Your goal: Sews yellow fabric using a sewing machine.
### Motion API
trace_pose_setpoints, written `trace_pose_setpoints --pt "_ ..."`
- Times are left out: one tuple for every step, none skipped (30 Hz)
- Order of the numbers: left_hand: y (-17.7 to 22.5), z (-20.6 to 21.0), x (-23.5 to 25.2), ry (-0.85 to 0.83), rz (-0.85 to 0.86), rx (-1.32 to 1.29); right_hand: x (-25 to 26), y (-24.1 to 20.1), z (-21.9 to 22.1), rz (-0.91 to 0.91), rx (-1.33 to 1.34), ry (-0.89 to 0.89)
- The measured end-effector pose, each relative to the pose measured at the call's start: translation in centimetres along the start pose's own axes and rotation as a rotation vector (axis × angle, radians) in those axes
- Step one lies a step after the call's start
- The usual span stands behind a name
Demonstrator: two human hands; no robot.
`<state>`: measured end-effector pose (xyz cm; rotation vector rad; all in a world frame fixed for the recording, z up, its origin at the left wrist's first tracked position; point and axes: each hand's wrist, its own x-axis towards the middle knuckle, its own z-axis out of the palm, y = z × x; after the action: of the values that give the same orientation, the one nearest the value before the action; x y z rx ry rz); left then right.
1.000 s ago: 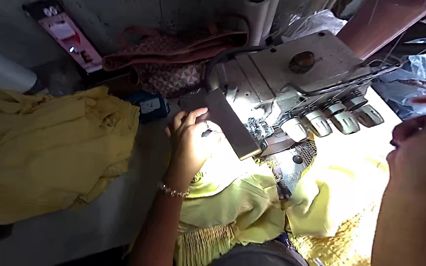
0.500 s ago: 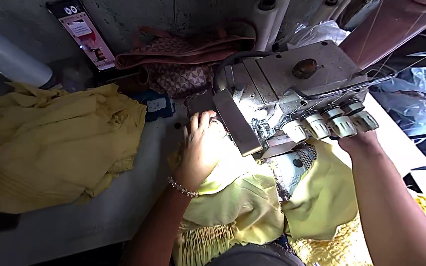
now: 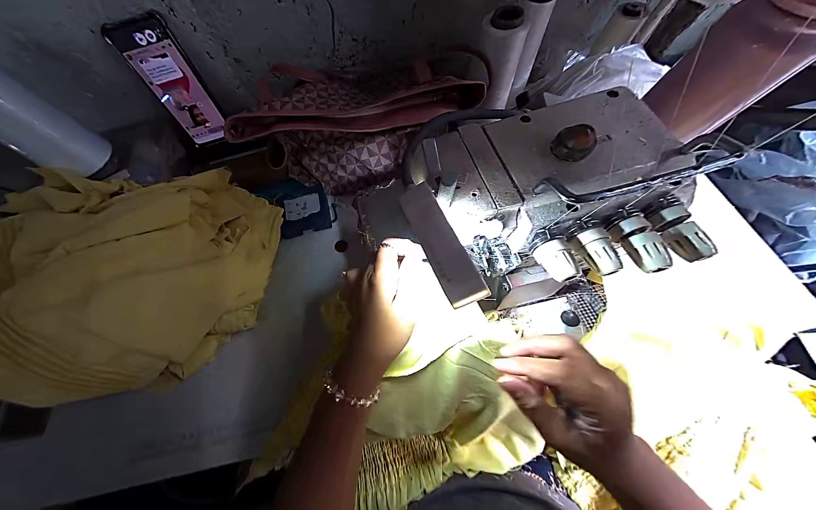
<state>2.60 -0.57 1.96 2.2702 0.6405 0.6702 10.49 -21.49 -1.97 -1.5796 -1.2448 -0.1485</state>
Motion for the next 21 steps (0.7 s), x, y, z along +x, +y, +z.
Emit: trace_pose_setpoints --pt "0.4 0.2 -0.1 0.015 -0.038 -0.014 0.4 -0.1 1.0 -0.012 0.016 -0.024" --pt "0.6 0.3 0.0 0.013 -0.052 0.002 0.8 -0.1 1.8 -0.011 0.005 -0.042" --pt "0.7 0.4 0.2 0.002 -0.057 0.032 1.2 0.0 2.4 -0.002 -0.029 -0.052" --pt "0.8 0.3 0.3 -0.017 -0.062 0.05 1.5 0.1 2.8 0.013 -0.074 -0.052" --pt "0.7 0.3 0.3 -0.024 -0.066 0.043 1.8 0.3 3.2 0.033 -0.105 -0.052" --pt "0.5 0.3 0.3 -0.014 -0.065 0.004 1.9 0.5 3.5 0.057 -0.111 -0.043" --pt "0.0 0.4 0.3 0.003 -0.056 -0.044 2.0 0.8 3.6 0.079 -0.098 -0.032" --pt "-0.5 0.5 0.3 0.026 -0.042 -0.1 2.0 0.9 3.7 0.097 -0.076 -0.028" --pt "-0.9 0.6 0.4 0.039 -0.014 -0.147 2.0 1.0 3.8 0.109 -0.059 -0.025" --pt "-1.1 0.6 0.4 0.04 0.02 -0.155 1.9 1.0 3.8 0.115 -0.054 -0.02" --pt "-1.0 0.4 0.3 0.03 0.051 -0.109 1.8 0.9 3.9 0.121 -0.06 -0.02" --pt "-0.7 0.0 0.1 -0.004 0.078 -0.038 1.6 0.8 3.9 0.125 -0.065 -0.018" --pt "-0.3 -0.4 0.1 -0.043 0.114 0.024 1.5 0.8 3.9 0.126 -0.068 -0.021" --pt "0.0 -0.9 0.3 -0.1 0.137 0.09 1.4 0.9 3.9 0.128 -0.067 -0.027" --pt "0.2 -1.3 0.6 -0.156 0.163 0.133 1.3 0.9 3.9 0.131 -0.063 -0.031" --pt "0.2 -1.6 1.1 -0.211 0.189 0.16 1.3 1.0 3.9 0.132 -0.054 -0.034" --pt "0.2 -1.9 1.6 -0.27 0.198 0.165 1.2 1.0 3.9 0.134 -0.047 -0.037" --pt "0.6 -2.4 2.4 -0.354 0.174 0.164 1.2 1.0 3.9 0.134 -0.042 -0.037" --pt "1.0 -2.9 3.3 -0.456 0.132 0.171 1.1 1.0 4.0 0.134 -0.039 -0.035" --pt "1.5 -3.3 4.2 -0.551 0.099 0.184 1.1 1.0 4.0 0.135 -0.037 -0.032" --pt "1.7 -3.5 5.0 -0.618 0.074 0.189 1.1 1.0 4.0 0.136 -0.034 -0.029"
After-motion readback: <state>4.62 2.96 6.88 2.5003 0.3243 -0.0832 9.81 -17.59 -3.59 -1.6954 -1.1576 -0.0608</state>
